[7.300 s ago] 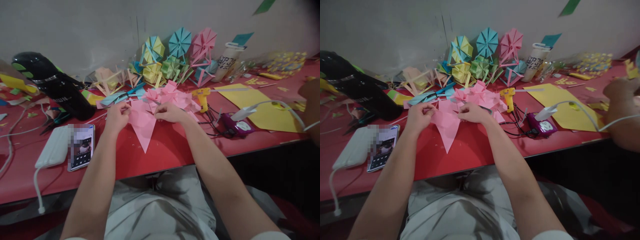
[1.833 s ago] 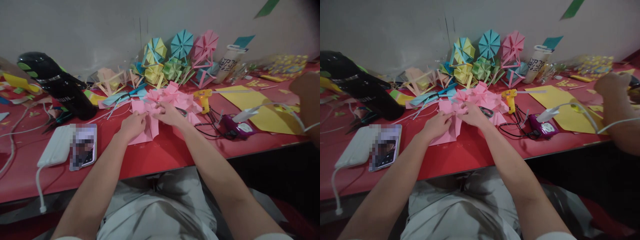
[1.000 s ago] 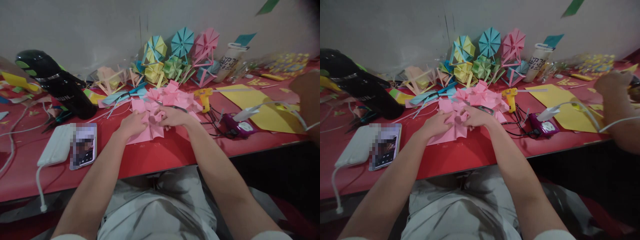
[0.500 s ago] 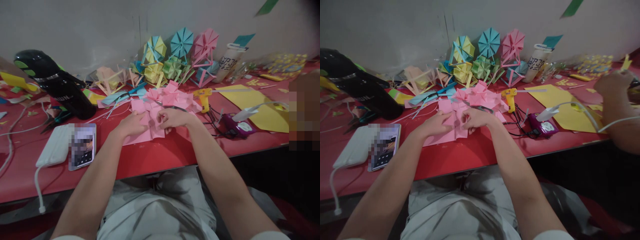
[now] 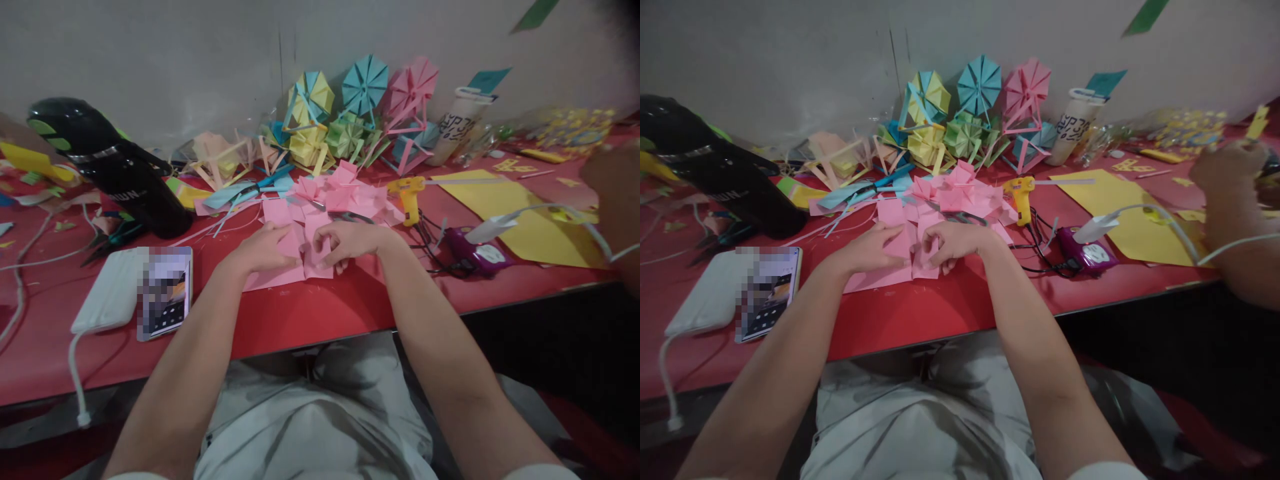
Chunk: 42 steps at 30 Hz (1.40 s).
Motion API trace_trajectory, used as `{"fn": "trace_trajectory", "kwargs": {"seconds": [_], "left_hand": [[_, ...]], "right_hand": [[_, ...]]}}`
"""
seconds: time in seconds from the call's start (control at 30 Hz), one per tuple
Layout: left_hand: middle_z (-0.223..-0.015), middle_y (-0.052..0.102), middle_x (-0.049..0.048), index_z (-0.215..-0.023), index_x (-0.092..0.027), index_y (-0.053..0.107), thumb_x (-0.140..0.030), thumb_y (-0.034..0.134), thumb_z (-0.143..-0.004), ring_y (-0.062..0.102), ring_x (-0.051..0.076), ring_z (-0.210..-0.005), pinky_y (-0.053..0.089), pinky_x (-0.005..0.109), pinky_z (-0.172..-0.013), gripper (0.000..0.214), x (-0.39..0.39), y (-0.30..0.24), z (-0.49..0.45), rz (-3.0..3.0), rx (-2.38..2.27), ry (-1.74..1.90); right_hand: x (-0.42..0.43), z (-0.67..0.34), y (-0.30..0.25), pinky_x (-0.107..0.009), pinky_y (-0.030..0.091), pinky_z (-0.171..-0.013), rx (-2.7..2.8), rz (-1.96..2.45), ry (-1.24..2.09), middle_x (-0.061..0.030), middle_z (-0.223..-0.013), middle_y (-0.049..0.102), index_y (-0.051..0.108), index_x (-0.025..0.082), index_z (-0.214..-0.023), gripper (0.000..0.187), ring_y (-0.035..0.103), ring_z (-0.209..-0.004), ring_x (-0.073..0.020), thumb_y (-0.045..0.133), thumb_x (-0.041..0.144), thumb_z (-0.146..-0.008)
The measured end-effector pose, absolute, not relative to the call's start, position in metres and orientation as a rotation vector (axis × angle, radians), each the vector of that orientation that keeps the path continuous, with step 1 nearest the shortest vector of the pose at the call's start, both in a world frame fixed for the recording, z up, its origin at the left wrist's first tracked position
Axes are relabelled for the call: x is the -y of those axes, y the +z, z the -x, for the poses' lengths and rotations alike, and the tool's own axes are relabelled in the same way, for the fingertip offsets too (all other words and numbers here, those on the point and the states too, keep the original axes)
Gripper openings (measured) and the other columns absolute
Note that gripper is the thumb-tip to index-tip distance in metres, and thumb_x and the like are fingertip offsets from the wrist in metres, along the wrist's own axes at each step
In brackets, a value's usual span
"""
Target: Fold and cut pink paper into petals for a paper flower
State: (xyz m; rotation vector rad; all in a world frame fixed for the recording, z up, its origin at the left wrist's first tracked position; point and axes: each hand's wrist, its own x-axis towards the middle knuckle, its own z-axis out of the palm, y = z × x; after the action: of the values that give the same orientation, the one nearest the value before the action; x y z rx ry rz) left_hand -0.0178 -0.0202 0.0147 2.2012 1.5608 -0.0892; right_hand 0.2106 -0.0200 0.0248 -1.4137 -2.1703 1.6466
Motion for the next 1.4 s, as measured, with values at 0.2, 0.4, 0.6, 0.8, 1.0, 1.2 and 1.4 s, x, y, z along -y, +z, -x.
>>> {"fn": "trace_trajectory", "kwargs": {"seconds": [0.2, 0.4, 0.6, 0.8, 1.0, 1.2, 1.4], "left_hand": [[-0.162, 0.037, 0.0143, -0.157, -0.025, 0.036, -0.057, 0.067, -0.075, 0.046, 0.033, -0.143, 0.042, 0.038, -0.112, 0.093, 0.02, 0.014, 0.019, -2.193, -1.573, -0.069], [-0.163, 0.034, 0.0141, -0.156, -0.025, 0.038, -0.059, 0.069, -0.073, 0.044, 0.034, -0.144, 0.041, 0.042, -0.113, 0.094, 0.019, 0.009, 0.022, -2.169, -1.563, -0.014], [-0.141, 0.052, 0.0133, -0.141, -0.02, 0.054, -0.05, 0.072, -0.072, 0.057, 0.03, -0.127, 0.048, 0.038, -0.105, 0.077, 0.023, 0.008, 0.023, -2.214, -1.515, 0.169], [-0.13, 0.061, 0.0104, -0.123, -0.021, 0.061, -0.048, 0.07, -0.078, 0.062, 0.028, -0.116, 0.051, 0.039, -0.098, 0.054, 0.032, 0.021, 0.033, -2.145, -1.638, 0.394], [-0.104, 0.069, 0.006, -0.095, -0.022, 0.06, -0.053, 0.081, -0.063, 0.065, 0.025, -0.089, 0.047, 0.035, -0.073, 0.049, 0.028, 0.016, 0.046, -1.999, -1.777, 0.227], [-0.098, 0.07, 0.0063, -0.092, -0.022, 0.063, -0.051, 0.083, -0.059, 0.063, 0.024, -0.081, 0.043, 0.033, -0.065, 0.049, 0.023, 0.008, 0.047, -1.906, -1.793, 0.265], [-0.095, 0.071, 0.0039, -0.085, -0.023, 0.062, -0.043, 0.079, -0.063, 0.065, 0.023, -0.081, 0.041, 0.032, -0.064, 0.035, 0.024, 0.012, 0.048, -1.941, -1.78, 0.274]], "right_hand": [[0.022, -0.212, 0.025, -0.023, 0.053, -0.05, 2.186, 1.409, 1.671, 0.0038, -0.059, 0.068, 0.058, 0.021, -0.094, 0.035, 0.069, -0.052, -0.0164, 0.081, 0.018, -0.068], [0.022, -0.218, 0.025, -0.023, 0.049, -0.05, 2.251, 1.399, 1.685, 0.0056, -0.056, 0.064, 0.058, 0.023, -0.09, 0.032, 0.068, -0.053, -0.0166, 0.078, 0.022, -0.066], [0.019, -0.216, 0.023, -0.023, 0.044, -0.056, 2.269, 1.22, 1.466, 0.0074, -0.063, 0.057, 0.058, 0.022, -0.093, 0.024, 0.059, -0.057, -0.0117, 0.066, 0.017, -0.072], [0.01, -0.204, 0.01, -0.025, 0.044, -0.069, 2.194, 1.129, 0.984, 0.001, -0.082, 0.06, 0.061, 0.018, -0.089, 0.021, 0.052, -0.071, -0.0115, 0.055, 0.009, -0.071], [-0.002, -0.195, -0.014, -0.03, 0.052, -0.078, 1.971, 1.271, 0.825, -0.0079, -0.111, 0.07, 0.065, 0.017, -0.104, 0.028, 0.062, -0.081, -0.0146, 0.057, 0.009, -0.078], [0.002, -0.187, -0.012, -0.032, 0.052, -0.081, 1.962, 1.36, 0.637, -0.0104, -0.118, 0.07, 0.069, 0.019, -0.107, 0.023, 0.064, -0.09, -0.0193, 0.067, 0.015, -0.084], [0.005, -0.208, 0.011, -0.032, 0.047, -0.074, 1.976, 1.626, 0.405, -0.0092, -0.094, 0.072, 0.068, 0.018, -0.086, 0.009, 0.064, -0.083, -0.0198, 0.06, 0.02, -0.088]]}}
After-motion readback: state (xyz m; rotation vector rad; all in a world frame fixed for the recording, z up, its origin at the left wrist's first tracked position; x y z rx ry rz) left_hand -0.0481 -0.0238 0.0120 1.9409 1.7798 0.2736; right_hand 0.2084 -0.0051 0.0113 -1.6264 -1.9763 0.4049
